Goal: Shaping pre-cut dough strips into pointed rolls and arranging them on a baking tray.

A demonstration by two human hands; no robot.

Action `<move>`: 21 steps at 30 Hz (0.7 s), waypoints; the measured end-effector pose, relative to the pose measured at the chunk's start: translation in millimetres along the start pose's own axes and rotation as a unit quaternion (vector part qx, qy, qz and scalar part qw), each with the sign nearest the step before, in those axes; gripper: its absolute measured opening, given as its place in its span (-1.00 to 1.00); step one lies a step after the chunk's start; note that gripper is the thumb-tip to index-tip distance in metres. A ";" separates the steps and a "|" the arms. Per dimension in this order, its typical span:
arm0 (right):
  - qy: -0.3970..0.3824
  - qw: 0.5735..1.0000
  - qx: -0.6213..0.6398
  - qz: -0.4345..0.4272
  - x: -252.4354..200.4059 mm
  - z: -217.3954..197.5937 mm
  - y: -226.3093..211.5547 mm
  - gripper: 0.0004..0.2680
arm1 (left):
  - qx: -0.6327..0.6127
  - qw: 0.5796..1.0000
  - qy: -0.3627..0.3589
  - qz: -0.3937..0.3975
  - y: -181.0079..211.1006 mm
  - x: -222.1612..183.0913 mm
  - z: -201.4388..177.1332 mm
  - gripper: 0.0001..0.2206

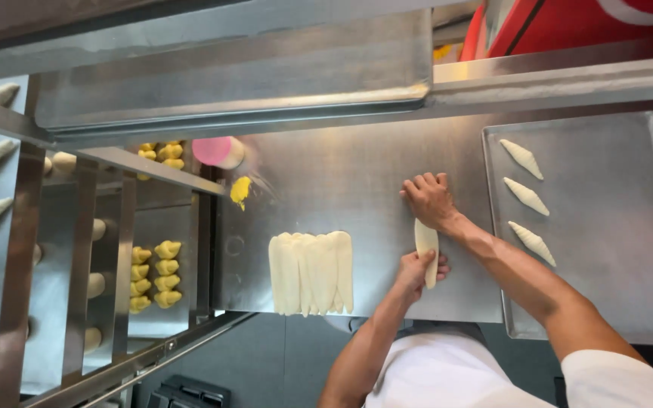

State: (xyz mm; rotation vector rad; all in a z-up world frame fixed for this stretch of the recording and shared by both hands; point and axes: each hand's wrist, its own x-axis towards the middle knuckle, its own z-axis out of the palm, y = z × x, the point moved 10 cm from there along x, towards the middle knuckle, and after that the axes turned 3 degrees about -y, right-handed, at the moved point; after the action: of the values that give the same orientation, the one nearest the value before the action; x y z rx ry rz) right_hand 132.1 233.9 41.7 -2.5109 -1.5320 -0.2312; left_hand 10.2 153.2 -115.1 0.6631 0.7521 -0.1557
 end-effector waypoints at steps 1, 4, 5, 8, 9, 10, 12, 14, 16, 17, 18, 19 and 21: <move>-0.004 1.000 0.006 -0.007 3.2 6.9 1.3 -0.89 | -0.006 1.000 0.008 0.001 -6.7 -1.1 -3.0 -0.78; 0.050 0.998 0.000 -0.039 2.1 12.9 -5.7 -0.82 | -0.021 1.000 0.013 -0.002 -30.4 -13.5 -9.6 -0.76; 0.054 0.998 -0.005 -0.025 0.2 16.2 -1.4 -0.80 | -0.029 1.000 0.010 0.007 -33.8 -16.2 -9.4 -0.76; 0.010 0.997 0.080 0.017 -3.8 37.1 14.3 -0.85 | -0.027 1.000 0.005 0.014 -33.4 -31.8 -7.4 -0.80; -0.029 0.986 0.163 0.034 -0.6 47.5 25.6 -0.90 | -0.023 0.999 0.000 0.025 -26.3 -32.5 -0.9 -0.82; -0.029 0.986 0.158 0.036 2.5 36.0 29.2 -0.90 | -0.024 0.999 -0.006 0.023 -27.5 -25.4 -2.2 -0.82; -0.311 0.933 0.151 0.100 -16.2 67.8 32.6 -0.93 | -0.037 0.999 -0.010 0.035 -34.1 -19.3 -6.4 -0.82; -0.284 0.941 0.144 0.115 -36.7 70.1 24.6 -0.94 | -0.032 0.999 -0.018 0.035 -35.8 -25.7 -7.5 -0.83; -0.252 0.949 0.134 0.131 -58.4 60.2 14.0 -0.95 | -0.024 0.999 -0.030 0.038 -37.5 -26.0 -5.9 -0.83; -0.133 0.984 0.079 0.087 -63.6 30.1 -3.6 -0.95 | -0.012 0.999 -0.024 0.042 -40.9 -26.7 -9.4 -0.85; -0.012 0.999 0.021 0.042 -74.4 -0.3 -24.8 -0.88 | 0.000 0.999 -0.019 0.046 -43.6 -27.0 -12.9 -0.86; -0.009 0.999 0.015 0.043 -78.7 -4.6 -30.4 -0.88 | 0.001 0.999 -0.025 0.048 -43.1 -33.9 -10.7 -0.86; -0.047 0.996 0.039 0.069 -86.5 -1.9 -34.4 -0.88 | -0.008 0.999 -0.006 0.043 -44.4 -45.2 -11.0 -0.85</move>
State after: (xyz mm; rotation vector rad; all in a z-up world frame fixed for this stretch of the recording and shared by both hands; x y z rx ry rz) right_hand 62.2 174.4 26.4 -2.5859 -1.3628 -0.0327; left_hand -45.0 120.5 -112.7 0.6768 0.7112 -0.0758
